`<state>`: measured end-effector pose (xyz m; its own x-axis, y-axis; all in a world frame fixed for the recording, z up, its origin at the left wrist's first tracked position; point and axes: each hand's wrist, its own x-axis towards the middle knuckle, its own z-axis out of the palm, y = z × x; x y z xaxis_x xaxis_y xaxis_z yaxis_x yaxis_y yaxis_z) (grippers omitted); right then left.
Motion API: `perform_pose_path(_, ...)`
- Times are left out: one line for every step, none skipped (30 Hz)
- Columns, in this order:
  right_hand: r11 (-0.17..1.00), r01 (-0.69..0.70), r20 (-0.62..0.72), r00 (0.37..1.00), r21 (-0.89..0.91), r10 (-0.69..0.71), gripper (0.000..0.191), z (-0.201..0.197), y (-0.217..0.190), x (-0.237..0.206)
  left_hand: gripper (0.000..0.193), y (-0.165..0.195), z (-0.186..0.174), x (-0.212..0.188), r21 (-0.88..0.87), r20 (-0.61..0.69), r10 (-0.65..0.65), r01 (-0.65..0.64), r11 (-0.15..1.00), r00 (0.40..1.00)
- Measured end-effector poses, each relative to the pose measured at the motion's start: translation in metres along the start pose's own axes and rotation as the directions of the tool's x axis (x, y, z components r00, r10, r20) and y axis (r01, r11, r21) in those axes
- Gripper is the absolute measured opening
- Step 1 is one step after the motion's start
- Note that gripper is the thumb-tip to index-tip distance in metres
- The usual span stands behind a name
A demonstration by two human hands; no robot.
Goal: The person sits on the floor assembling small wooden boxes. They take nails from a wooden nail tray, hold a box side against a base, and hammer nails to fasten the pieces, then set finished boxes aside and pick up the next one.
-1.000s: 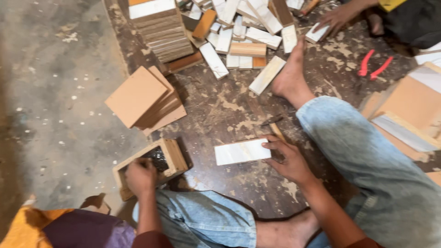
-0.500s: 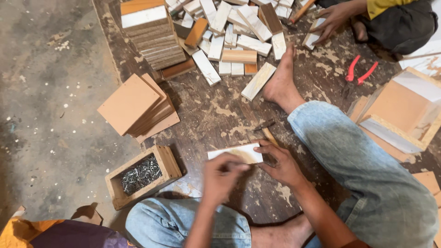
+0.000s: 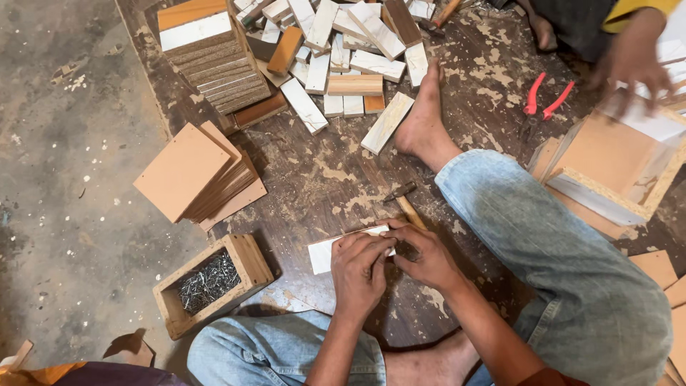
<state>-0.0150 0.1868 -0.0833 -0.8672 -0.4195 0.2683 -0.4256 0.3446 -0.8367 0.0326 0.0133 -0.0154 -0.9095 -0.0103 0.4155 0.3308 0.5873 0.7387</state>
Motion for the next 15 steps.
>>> perform_pose_path(1.0,-0.023,0.013,1.0,0.017,0.023,0.051,-0.002,-0.003,0.001,0.02,-0.001,0.0,-0.001,0.016,-0.016,0.024,-0.024,1.0,1.0)
perform_pose_path(0.998,-0.049,0.029,0.998,0.024,0.049,0.053,-0.005,-0.006,0.0,0.021,-0.002,0.001,-0.004,0.024,-0.034,0.048,-0.047,0.999,0.998)
perform_pose_path(0.997,-0.069,0.036,0.997,0.036,0.068,0.055,-0.011,-0.009,0.001,0.021,-0.002,0.002,-0.003,0.038,-0.05,0.081,-0.079,0.996,0.995)
perform_pose_path(1.0,0.01,0.025,1.0,0.019,-0.01,0.058,-0.017,-0.01,0.0,0.022,-0.003,0.002,-0.004,0.048,-0.046,0.091,-0.089,0.995,0.995)
perform_pose_path(0.996,0.089,0.018,0.996,0.006,-0.089,0.063,-0.026,-0.01,0.0,0.024,-0.003,0.003,-0.004,0.061,-0.041,0.098,-0.095,0.994,0.994)
perform_pose_path(0.986,0.167,0.013,0.986,-0.008,-0.167,0.068,-0.032,-0.008,-0.001,0.026,-0.004,0.003,-0.004,0.074,-0.037,0.105,-0.102,0.992,0.994)
perform_pose_path(0.995,0.007,-0.061,0.998,-0.102,-0.013,0.064,-0.037,-0.004,-0.004,0.026,-0.004,0.003,-0.004,0.082,-0.029,0.105,-0.102,0.991,0.994)
perform_pose_path(0.971,-0.156,-0.143,0.981,-0.182,0.131,0.06,-0.04,0.001,-0.007,0.027,-0.004,0.004,-0.004,0.09,-0.025,0.104,-0.101,0.991,0.994)
perform_pose_path(0.916,-0.317,-0.233,0.937,-0.246,0.262,0.056,-0.039,0.008,-0.009,0.028,-0.005,0.003,-0.004,0.1,-0.023,0.104,-0.101,0.99,0.994)
perform_pose_path(0.805,-0.451,-0.18,0.893,-0.387,0.413,0.061,-0.035,0.016,-0.013,0.028,-0.005,0.003,-0.003,0.105,-0.024,0.115,-0.112,0.988,0.993)
perform_pose_path(0.654,-0.546,-0.156,0.816,-0.523,0.557,0.066,-0.028,0.023,-0.018,0.029,-0.005,0.003,-0.003,0.112,-0.026,0.126,-0.122,0.986,0.992)
perform_pose_path(0.472,-0.602,-0.166,0.712,-0.644,0.683,0.072,-0.02,0.031,-0.023,0.03,-0.005,0.003,-0.003,0.118,-0.026,0.14,-0.136,0.984,0.99)
perform_pose_path(0.484,-0.577,-0.159,0.735,-0.658,0.659,0.061,-0.012,0.038,-0.027,0.033,-0.004,0.002,-0.002,0.105,-0.03,0.128,-0.124,0.987,0.991)
perform_pose_path(0.495,-0.549,-0.152,0.758,-0.674,0.634,0.051,-0.004,0.044,-0.03,0.037,-0.004,0.002,-0.002,0.092,-0.037,0.115,-0.111,0.99,0.993)
perform_pose_path(0.505,-0.516,-0.14,0.782,-0.692,0.608,0.041,0.001,0.049,-0.031,0.041,-0.004,0.001,-0.001,0.08,-0.046,0.097,-0.094,0.992,0.994)
